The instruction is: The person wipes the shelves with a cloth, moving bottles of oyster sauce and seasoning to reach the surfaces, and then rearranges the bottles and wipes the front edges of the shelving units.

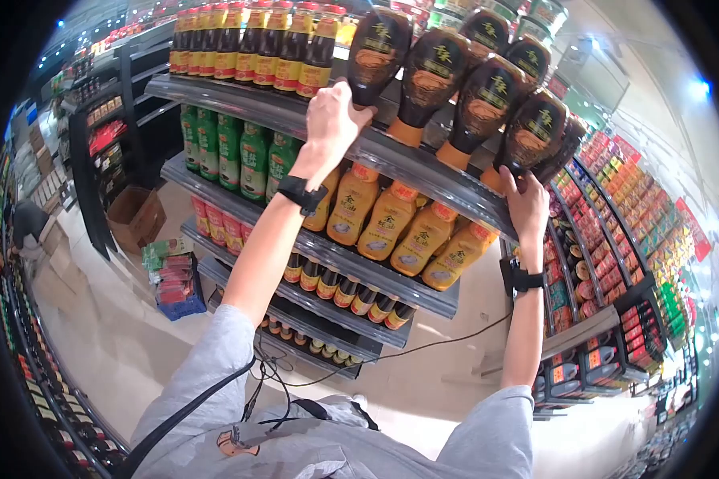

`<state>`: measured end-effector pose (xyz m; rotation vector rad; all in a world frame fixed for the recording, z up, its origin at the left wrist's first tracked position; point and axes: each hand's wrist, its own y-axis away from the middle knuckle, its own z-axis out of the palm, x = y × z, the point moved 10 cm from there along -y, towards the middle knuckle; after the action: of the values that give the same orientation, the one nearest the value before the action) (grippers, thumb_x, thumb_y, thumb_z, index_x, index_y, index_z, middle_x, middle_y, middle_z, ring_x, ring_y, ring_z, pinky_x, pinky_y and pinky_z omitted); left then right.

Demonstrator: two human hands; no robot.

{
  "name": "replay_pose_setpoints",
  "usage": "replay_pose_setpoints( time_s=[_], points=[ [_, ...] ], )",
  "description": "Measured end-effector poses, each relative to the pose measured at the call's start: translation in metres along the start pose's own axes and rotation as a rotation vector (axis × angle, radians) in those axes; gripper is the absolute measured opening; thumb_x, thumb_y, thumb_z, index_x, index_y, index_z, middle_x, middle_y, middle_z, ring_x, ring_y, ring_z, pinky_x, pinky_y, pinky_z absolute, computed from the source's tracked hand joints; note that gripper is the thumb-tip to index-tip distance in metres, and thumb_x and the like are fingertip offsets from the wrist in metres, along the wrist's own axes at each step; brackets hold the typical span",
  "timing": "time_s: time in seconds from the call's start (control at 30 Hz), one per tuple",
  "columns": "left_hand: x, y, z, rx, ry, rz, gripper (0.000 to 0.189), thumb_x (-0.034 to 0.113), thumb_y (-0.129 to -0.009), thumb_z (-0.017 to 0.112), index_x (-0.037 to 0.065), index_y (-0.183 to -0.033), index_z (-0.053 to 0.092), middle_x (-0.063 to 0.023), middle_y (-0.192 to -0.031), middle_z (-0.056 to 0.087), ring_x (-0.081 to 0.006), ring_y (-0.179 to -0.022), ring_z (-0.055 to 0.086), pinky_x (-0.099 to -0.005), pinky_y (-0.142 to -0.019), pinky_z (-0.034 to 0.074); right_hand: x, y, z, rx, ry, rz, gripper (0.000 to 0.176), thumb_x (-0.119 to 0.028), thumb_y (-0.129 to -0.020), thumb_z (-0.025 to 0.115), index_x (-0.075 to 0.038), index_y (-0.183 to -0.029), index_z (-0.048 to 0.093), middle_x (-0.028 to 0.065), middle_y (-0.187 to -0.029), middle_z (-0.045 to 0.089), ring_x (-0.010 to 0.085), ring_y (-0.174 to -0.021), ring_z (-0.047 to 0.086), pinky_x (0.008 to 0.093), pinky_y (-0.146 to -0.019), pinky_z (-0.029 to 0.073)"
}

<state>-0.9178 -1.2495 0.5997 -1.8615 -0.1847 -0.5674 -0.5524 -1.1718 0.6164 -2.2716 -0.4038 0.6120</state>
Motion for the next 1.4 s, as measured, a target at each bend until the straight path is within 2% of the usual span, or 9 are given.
replay_pose_setpoints(
  time_s=[0.43, 0.5, 0.57, 0.8, 1.0, 1.13, 1.2, 1.3, 1.4],
  points=[
    [-0.004, 0.011, 0.003, -0.016, 0.057, 0.0, 0.044, 0.029, -0.077, 0.079, -0.005, -0.1, 0.061, -0.0244, -0.083, 0.068, -0.0404, -0.085, 0.068, -0.0453, -0.08, 0.055, 0.0, -0.004, 0.005, 0.036, -0.057, -0.119, 0.05, -0.049, -0.091, 0.064, 0.001, -0.096, 0.068, 0.0172, -0.075, 0.07, 0.0311, -0.072, 0.069, 0.0386, -0.067, 0.05],
    [0.001, 0.017, -0.005, 0.095, 0.05, 0.044, 0.053, 0.03, -0.084, 0.073, -0.007, -0.118, 0.056, -0.0278, -0.103, 0.065, -0.0412, -0.101, 0.062, -0.0465, -0.091, 0.051, -0.002, -0.003, 0.005, 0.021, -0.034, -0.101, 0.051, -0.049, -0.091, 0.064, 0.001, -0.096, 0.068, 0.0175, -0.076, 0.07, 0.0315, -0.073, 0.07, 0.0388, -0.067, 0.05],
    [0.011, 0.031, -0.021, 0.266, 0.045, 0.184, 0.064, 0.032, -0.092, 0.06, -0.007, -0.139, 0.043, -0.029, -0.138, 0.043, -0.0424, -0.128, 0.042, -0.0485, -0.109, 0.036, -0.005, -0.001, 0.001, 0.05, -0.036, -0.115, 0.051, -0.049, -0.091, 0.064, 0.001, -0.096, 0.068, 0.0175, -0.076, 0.07, 0.0323, -0.074, 0.07, 0.0394, -0.067, 0.05],
    [0.012, 0.061, -0.007, 0.175, -0.046, 0.315, 0.068, 0.042, -0.097, 0.041, 0.008, -0.154, 0.026, -0.0204, -0.158, 0.025, -0.0383, -0.145, 0.027, -0.0522, -0.12, 0.019, -0.001, -0.001, 0.005, 0.04, 0.024, -0.115, 0.049, -0.048, -0.094, 0.059, 0.0, -0.098, 0.067, 0.0212, -0.085, 0.07, 0.0411, -0.083, 0.068, 0.0462, -0.07, 0.05],
    [-0.004, 0.087, -0.011, 0.053, -0.022, 0.34, 0.067, 0.037, -0.096, 0.052, 0.011, -0.154, 0.03, -0.0206, -0.16, 0.021, -0.0351, -0.148, 0.023, -0.0529, -0.12, 0.018, -0.006, 0.039, -0.016, 0.208, -0.072, -0.287, 0.038, -0.031, -0.096, 0.063, 0.002, -0.115, 0.066, 0.0187, -0.1, 0.071, 0.0339, -0.096, 0.067, 0.0413, -0.085, 0.05],
    [-0.036, 0.11, -0.054, 0.246, 0.137, 0.084, 0.072, 0.021, -0.088, 0.067, 0.001, -0.147, 0.03, -0.0259, -0.147, 0.033, -0.0399, -0.138, 0.031, -0.0516, -0.114, 0.027, 0.033, 0.096, -0.049, 0.564, 0.05, -0.319, 0.039, -0.025, -0.096, 0.065, 0.003, -0.122, 0.059, 0.0153, -0.124, 0.063, 0.0313, -0.112, 0.06, 0.0439, -0.102, 0.046],
    [-0.054, 0.12, -0.056, 0.269, 0.282, -0.119, 0.068, 0.023, -0.089, 0.068, 0.0, -0.143, 0.033, -0.0231, -0.14, 0.039, -0.0354, -0.132, 0.039, -0.0478, -0.11, 0.033, 0.078, 0.122, -0.052, 0.653, -0.032, -0.195, 0.033, -0.022, -0.096, 0.065, 0.003, -0.117, 0.06, 0.0154, -0.118, 0.064, 0.0263, -0.101, 0.064, 0.0386, -0.089, 0.055],
    [-0.096, 0.135, -0.004, 0.204, 0.971, -0.555, 0.061, 0.032, -0.091, 0.072, -0.002, -0.133, 0.042, -0.013, -0.117, 0.059, -0.0208, -0.102, 0.062, -0.0326, -0.091, 0.051, 0.124, 0.14, -0.029, 0.505, -0.238, 0.104, 0.037, -0.035, -0.1, 0.058, 0.001, -0.105, 0.063, 0.008, -0.087, 0.065, 0.0189, -0.071, 0.063, 0.032, -0.064, 0.054],
    [-0.072, 0.129, 0.037, -0.061, 1.447, -0.727, 0.043, 0.032, -0.091, 0.072, -0.001, -0.116, 0.059, -0.0095, -0.111, 0.067, -0.0183, -0.099, 0.065, -0.0306, -0.088, 0.054, 0.147, 0.15, 0.058, 0.02, -0.995, 0.548, 0.057, -0.056, -0.097, 0.053, -0.002, -0.108, 0.065, -0.0033, -0.074, 0.05, 0.0069, -0.058, 0.042, 0.0204, -0.049, 0.033]
  ],
)
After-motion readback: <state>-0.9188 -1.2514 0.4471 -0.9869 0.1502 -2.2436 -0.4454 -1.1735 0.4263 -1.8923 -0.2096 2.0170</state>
